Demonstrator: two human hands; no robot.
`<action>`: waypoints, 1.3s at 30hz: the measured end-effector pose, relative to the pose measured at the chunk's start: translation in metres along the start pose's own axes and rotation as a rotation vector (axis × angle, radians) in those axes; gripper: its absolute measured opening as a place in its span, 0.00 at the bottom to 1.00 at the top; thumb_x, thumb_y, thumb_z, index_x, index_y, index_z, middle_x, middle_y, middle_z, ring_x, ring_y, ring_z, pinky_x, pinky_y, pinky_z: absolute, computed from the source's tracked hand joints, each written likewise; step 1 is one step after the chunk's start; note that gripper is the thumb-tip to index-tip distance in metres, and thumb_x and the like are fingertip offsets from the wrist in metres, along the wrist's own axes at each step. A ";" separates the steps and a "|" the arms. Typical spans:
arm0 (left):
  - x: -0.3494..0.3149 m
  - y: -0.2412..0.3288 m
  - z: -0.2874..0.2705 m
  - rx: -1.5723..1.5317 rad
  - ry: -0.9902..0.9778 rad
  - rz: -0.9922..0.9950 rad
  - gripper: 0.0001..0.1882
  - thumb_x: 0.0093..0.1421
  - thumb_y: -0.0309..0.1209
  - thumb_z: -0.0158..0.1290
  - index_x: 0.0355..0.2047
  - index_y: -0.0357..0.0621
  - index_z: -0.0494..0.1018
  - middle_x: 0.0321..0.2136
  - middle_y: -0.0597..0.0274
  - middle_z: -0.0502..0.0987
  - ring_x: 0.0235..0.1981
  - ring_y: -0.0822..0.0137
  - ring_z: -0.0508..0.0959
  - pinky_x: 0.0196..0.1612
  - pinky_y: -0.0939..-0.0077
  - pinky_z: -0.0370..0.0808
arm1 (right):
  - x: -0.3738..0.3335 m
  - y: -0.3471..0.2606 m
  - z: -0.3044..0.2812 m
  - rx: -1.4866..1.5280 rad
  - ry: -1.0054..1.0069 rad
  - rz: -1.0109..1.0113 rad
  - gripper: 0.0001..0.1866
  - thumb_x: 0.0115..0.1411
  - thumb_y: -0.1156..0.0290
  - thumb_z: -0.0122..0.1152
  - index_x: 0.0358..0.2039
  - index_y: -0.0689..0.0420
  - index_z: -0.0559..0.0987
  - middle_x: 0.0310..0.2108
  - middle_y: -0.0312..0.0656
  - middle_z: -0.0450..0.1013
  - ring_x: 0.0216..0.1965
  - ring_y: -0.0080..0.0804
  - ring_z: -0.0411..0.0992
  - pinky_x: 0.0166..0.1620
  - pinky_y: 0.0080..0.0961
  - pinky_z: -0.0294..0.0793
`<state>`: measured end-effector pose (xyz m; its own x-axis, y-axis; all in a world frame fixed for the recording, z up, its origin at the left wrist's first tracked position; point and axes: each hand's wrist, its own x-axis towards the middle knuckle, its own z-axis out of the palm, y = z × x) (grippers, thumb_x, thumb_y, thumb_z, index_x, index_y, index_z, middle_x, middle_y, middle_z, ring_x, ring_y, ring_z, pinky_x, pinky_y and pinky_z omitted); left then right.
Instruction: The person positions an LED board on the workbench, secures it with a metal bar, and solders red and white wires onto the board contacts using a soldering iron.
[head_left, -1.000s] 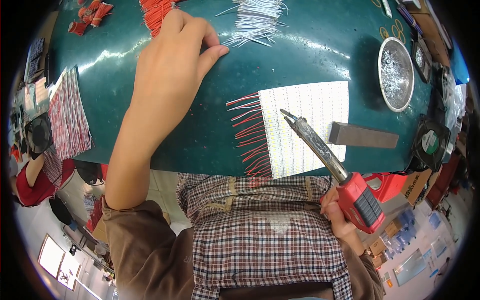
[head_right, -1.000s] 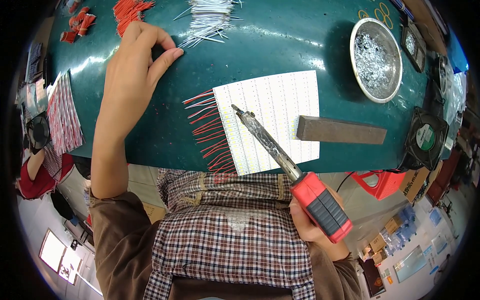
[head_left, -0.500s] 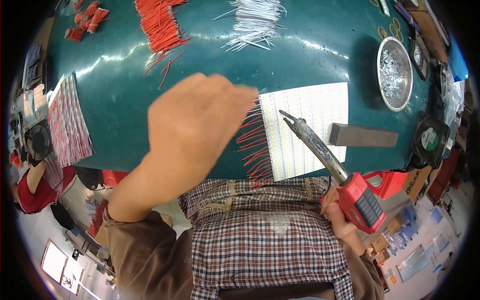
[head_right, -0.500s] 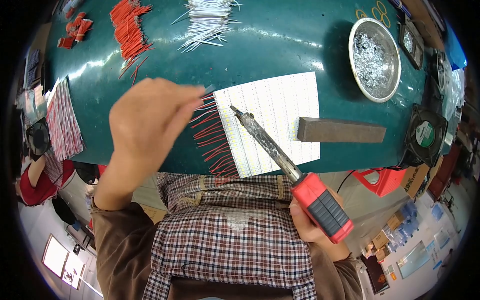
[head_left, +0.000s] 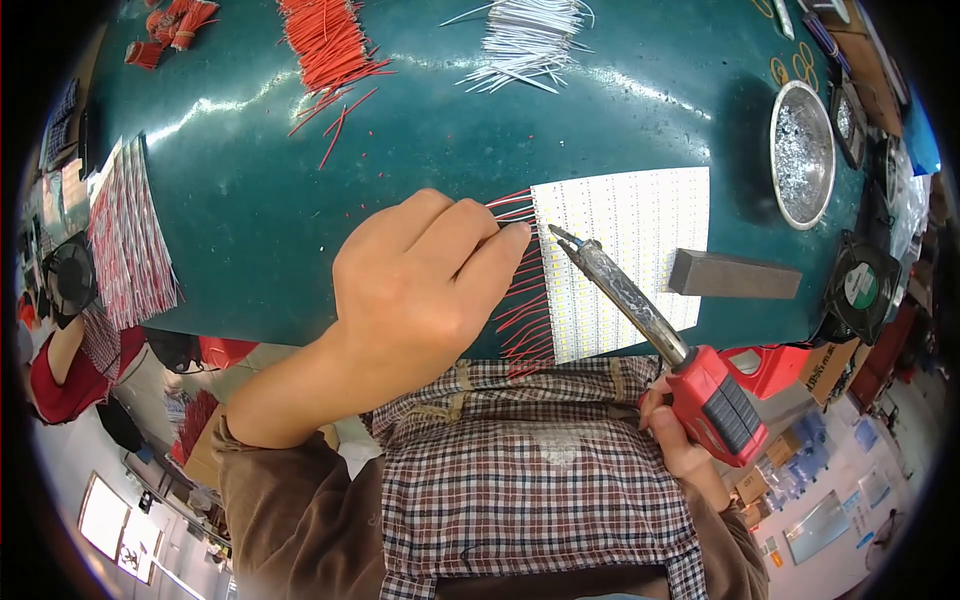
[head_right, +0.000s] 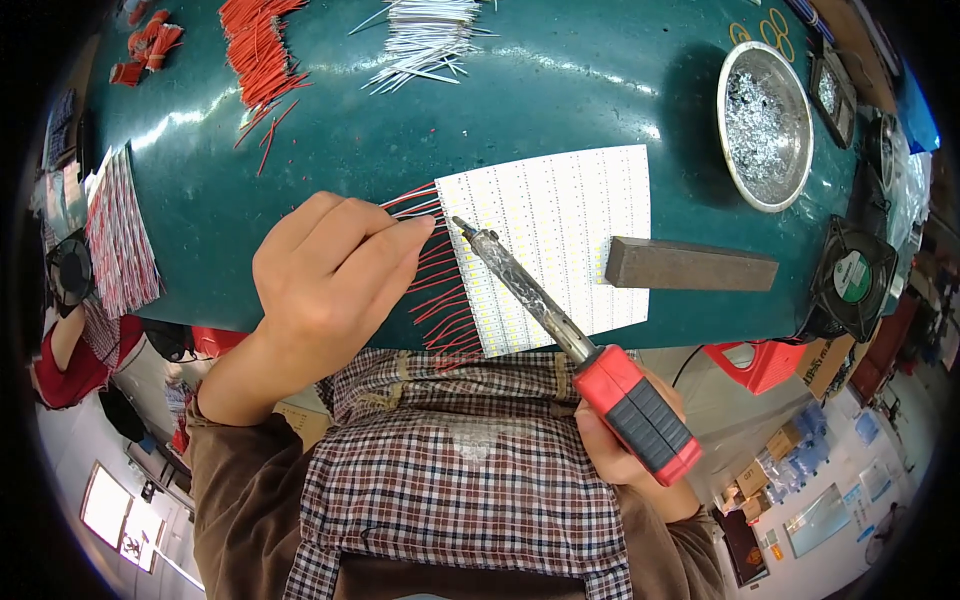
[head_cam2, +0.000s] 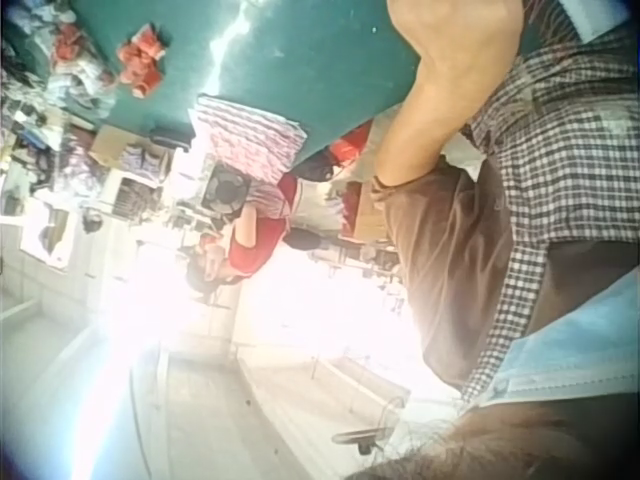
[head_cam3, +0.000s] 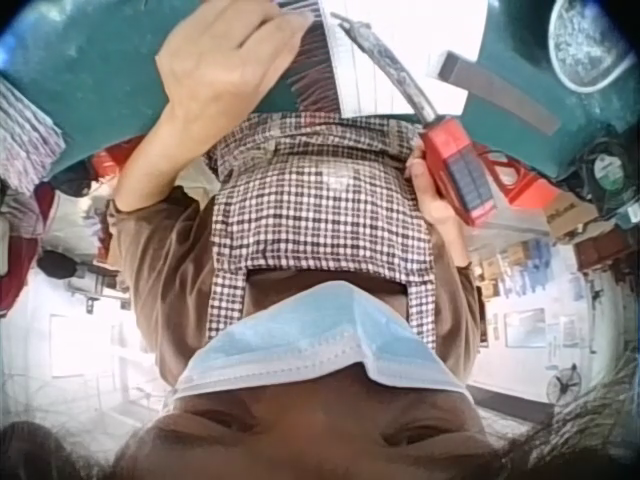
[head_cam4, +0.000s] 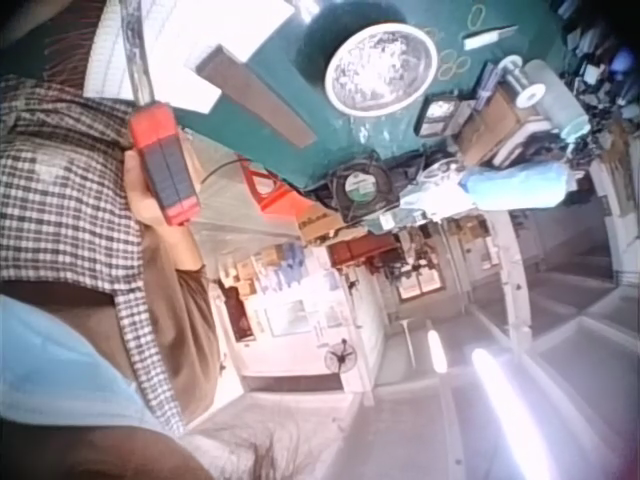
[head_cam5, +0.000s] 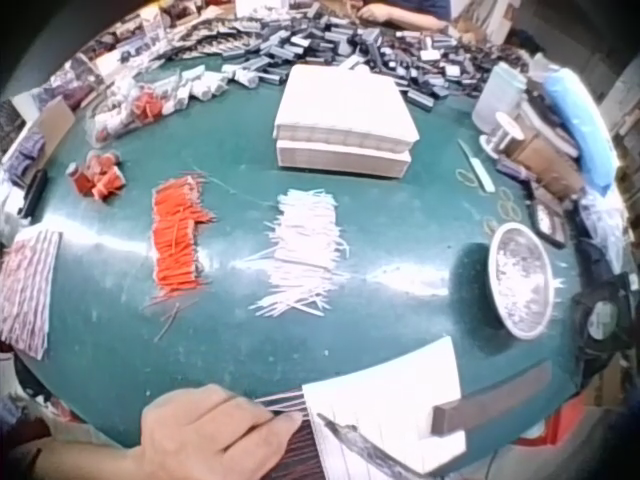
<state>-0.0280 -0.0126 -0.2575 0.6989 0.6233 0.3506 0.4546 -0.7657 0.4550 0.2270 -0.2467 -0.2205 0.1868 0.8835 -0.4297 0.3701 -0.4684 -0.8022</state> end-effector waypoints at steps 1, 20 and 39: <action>0.000 -0.001 0.002 0.017 0.017 0.023 0.14 0.44 0.22 0.66 0.35 0.41 0.84 0.28 0.65 0.77 0.27 0.65 0.77 0.25 0.71 0.73 | 0.000 0.001 0.000 0.006 0.003 -0.002 0.10 0.56 0.71 0.71 0.37 0.61 0.84 0.33 0.47 0.80 0.30 0.46 0.80 0.35 0.35 0.79; -0.003 0.001 0.000 0.007 0.022 0.030 0.18 0.43 0.19 0.69 0.37 0.40 0.85 0.28 0.63 0.78 0.27 0.63 0.78 0.26 0.70 0.73 | 0.000 0.006 0.002 0.050 -0.012 -0.002 0.10 0.57 0.73 0.71 0.39 0.62 0.84 0.34 0.47 0.81 0.32 0.45 0.81 0.37 0.35 0.80; 0.070 -0.044 -0.009 0.108 0.118 -0.079 0.08 0.59 0.28 0.67 0.39 0.45 0.82 0.34 0.62 0.78 0.33 0.58 0.80 0.35 0.64 0.76 | 0.005 -0.004 0.000 0.093 -0.009 0.013 0.05 0.57 0.73 0.68 0.32 0.60 0.82 0.28 0.43 0.77 0.27 0.39 0.78 0.33 0.32 0.77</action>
<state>-0.0037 0.0665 -0.2461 0.5918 0.6918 0.4138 0.5665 -0.7221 0.3970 0.2266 -0.2404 -0.2191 0.1826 0.8772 -0.4441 0.2819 -0.4794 -0.8311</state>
